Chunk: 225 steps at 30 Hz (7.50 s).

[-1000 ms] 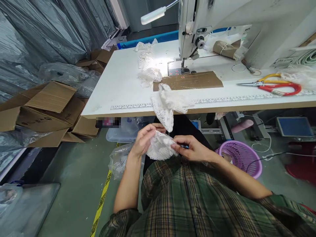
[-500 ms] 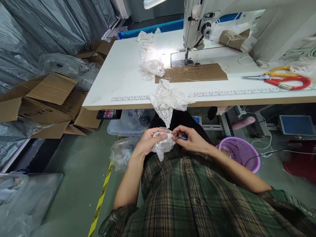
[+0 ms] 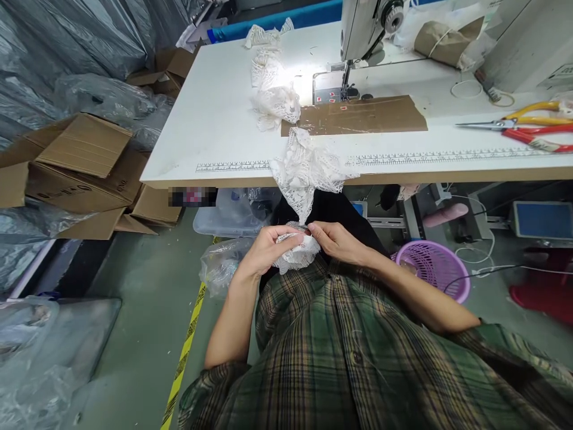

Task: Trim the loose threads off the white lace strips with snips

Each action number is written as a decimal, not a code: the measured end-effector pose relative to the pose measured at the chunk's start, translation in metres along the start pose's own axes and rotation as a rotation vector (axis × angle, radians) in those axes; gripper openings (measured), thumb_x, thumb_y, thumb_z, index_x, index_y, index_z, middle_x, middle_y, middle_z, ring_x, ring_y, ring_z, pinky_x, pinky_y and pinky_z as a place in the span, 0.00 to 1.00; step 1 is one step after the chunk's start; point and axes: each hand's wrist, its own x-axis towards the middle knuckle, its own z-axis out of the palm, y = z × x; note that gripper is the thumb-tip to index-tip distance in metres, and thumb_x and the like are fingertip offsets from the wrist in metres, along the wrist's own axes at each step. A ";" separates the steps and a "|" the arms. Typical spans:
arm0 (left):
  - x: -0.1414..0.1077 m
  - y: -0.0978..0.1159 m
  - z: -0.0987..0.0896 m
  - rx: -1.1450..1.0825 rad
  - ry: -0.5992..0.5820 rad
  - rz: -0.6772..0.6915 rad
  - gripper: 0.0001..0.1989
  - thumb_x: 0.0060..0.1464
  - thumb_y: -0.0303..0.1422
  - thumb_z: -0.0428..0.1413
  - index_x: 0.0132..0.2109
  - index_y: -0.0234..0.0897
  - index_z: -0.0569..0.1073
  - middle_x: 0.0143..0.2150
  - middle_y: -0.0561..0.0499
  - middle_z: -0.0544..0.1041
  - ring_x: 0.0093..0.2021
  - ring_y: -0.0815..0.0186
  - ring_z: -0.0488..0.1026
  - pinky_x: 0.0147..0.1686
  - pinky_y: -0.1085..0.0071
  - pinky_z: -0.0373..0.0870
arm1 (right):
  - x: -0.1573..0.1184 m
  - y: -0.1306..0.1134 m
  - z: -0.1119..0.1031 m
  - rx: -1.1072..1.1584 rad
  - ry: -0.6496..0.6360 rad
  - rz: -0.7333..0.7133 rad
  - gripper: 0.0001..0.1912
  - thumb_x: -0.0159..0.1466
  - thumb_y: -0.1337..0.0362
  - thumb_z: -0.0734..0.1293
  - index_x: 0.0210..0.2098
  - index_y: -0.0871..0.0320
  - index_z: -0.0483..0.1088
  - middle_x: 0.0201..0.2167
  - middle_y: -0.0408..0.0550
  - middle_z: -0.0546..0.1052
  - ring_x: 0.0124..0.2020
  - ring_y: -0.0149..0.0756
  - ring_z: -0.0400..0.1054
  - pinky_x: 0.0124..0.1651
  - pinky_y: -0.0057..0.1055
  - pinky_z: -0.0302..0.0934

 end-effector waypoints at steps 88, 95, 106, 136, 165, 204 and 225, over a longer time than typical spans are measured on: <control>0.003 -0.007 0.007 0.021 -0.156 0.037 0.15 0.47 0.39 0.69 0.27 0.31 0.76 0.24 0.53 0.72 0.25 0.74 0.66 0.25 0.76 0.61 | -0.011 -0.007 0.006 0.518 0.107 0.078 0.23 0.56 0.45 0.74 0.31 0.60 0.76 0.22 0.41 0.69 0.25 0.28 0.61 0.27 0.27 0.55; 0.003 -0.008 0.008 -0.103 -0.160 0.012 0.18 0.43 0.39 0.72 0.37 0.31 0.80 0.30 0.50 0.78 0.28 0.70 0.73 0.29 0.75 0.70 | -0.012 -0.009 0.008 0.735 0.118 0.184 0.25 0.54 0.44 0.75 0.31 0.60 0.71 0.17 0.34 0.61 0.17 0.21 0.48 0.18 0.24 0.40; 0.005 -0.011 0.011 -0.078 -0.088 0.031 0.15 0.44 0.40 0.70 0.32 0.33 0.80 0.27 0.51 0.78 0.26 0.71 0.71 0.26 0.75 0.67 | -0.012 -0.007 0.008 0.588 0.171 0.124 0.25 0.58 0.41 0.71 0.34 0.59 0.71 0.21 0.37 0.63 0.21 0.24 0.52 0.23 0.26 0.46; 0.004 -0.003 0.007 0.150 0.012 0.170 0.16 0.50 0.44 0.66 0.35 0.34 0.81 0.35 0.47 0.80 0.34 0.65 0.74 0.35 0.72 0.70 | 0.027 0.019 -0.001 0.103 0.590 -0.163 0.17 0.61 0.52 0.71 0.41 0.58 0.76 0.26 0.42 0.65 0.28 0.33 0.59 0.31 0.31 0.57; 0.008 -0.008 0.004 0.138 -0.008 0.200 0.16 0.49 0.42 0.68 0.38 0.35 0.79 0.34 0.49 0.80 0.33 0.67 0.74 0.35 0.72 0.68 | -0.029 -0.013 -0.008 0.191 0.116 -0.001 0.12 0.65 0.55 0.67 0.34 0.58 0.70 0.26 0.40 0.69 0.25 0.28 0.61 0.28 0.27 0.57; 0.021 -0.023 -0.012 0.038 -0.086 0.171 0.21 0.48 0.41 0.68 0.47 0.34 0.80 0.43 0.45 0.80 0.41 0.63 0.76 0.42 0.69 0.71 | -0.010 0.008 -0.001 0.393 -0.055 0.071 0.24 0.59 0.43 0.71 0.29 0.59 0.68 0.24 0.39 0.63 0.26 0.27 0.54 0.30 0.28 0.50; -0.010 0.019 -0.003 0.717 -0.276 0.243 0.09 0.57 0.38 0.61 0.36 0.37 0.81 0.33 0.51 0.82 0.32 0.65 0.76 0.35 0.71 0.70 | -0.003 0.019 -0.032 0.558 0.347 0.087 0.21 0.52 0.50 0.77 0.34 0.59 0.73 0.22 0.37 0.68 0.22 0.24 0.55 0.26 0.26 0.50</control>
